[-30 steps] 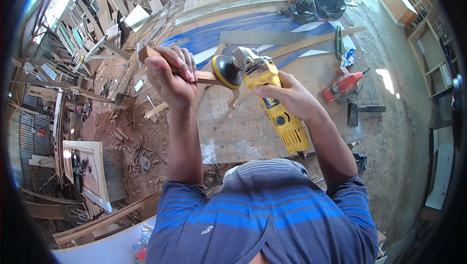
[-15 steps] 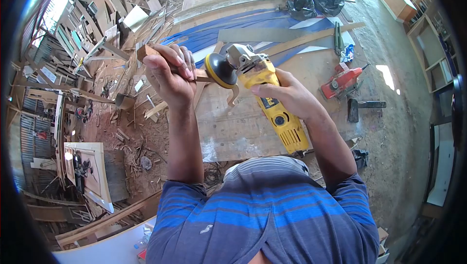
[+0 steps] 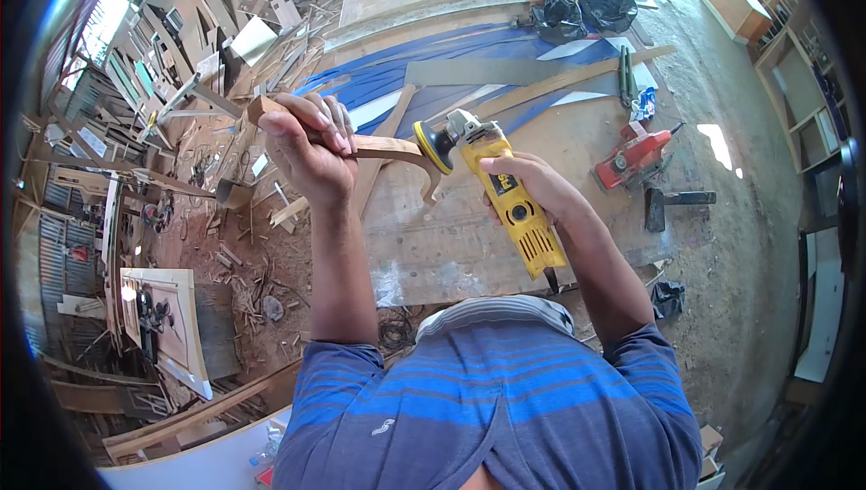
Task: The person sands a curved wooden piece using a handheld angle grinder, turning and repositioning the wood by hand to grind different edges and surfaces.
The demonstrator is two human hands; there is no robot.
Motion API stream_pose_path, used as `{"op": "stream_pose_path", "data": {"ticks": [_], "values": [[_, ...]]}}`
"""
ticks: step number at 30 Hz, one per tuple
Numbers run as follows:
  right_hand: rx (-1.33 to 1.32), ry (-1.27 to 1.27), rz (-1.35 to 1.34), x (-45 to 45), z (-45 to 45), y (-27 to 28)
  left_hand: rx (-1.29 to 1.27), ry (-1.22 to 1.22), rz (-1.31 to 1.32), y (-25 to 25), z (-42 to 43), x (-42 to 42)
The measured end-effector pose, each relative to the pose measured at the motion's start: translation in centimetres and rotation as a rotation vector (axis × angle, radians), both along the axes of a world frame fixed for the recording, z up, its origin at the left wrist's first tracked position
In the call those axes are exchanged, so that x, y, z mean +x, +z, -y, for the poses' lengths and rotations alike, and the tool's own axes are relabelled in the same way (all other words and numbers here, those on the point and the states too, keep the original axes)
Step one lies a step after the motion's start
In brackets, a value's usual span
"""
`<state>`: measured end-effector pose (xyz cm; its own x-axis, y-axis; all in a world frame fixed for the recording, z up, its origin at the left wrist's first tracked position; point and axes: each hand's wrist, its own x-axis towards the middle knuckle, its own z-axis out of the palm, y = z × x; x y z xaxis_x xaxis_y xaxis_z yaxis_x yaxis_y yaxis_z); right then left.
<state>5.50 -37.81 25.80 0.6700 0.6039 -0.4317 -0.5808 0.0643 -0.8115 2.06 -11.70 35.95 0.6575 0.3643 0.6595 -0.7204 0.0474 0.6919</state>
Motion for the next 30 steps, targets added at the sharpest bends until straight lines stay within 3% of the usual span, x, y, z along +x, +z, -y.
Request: {"op": "stream_pose_path", "data": {"ticks": [9,12,27,30], "values": [[-0.048,0.054,0.477,-1.3,-0.3,5.1,-0.013,-0.033,0.002,-0.1,0.0,0.5],[-0.077,0.041,0.525,-1.5,-0.7,5.6,-0.006,-0.044,0.005,-0.1,0.0,0.3],[-0.063,-0.019,0.165,-1.1,0.2,1.6,0.040,-0.036,0.011,0.0,0.3,0.3],[-0.031,-0.003,0.264,-1.3,0.3,2.1,0.034,-0.037,0.013,-0.1,0.7,0.5]]}}
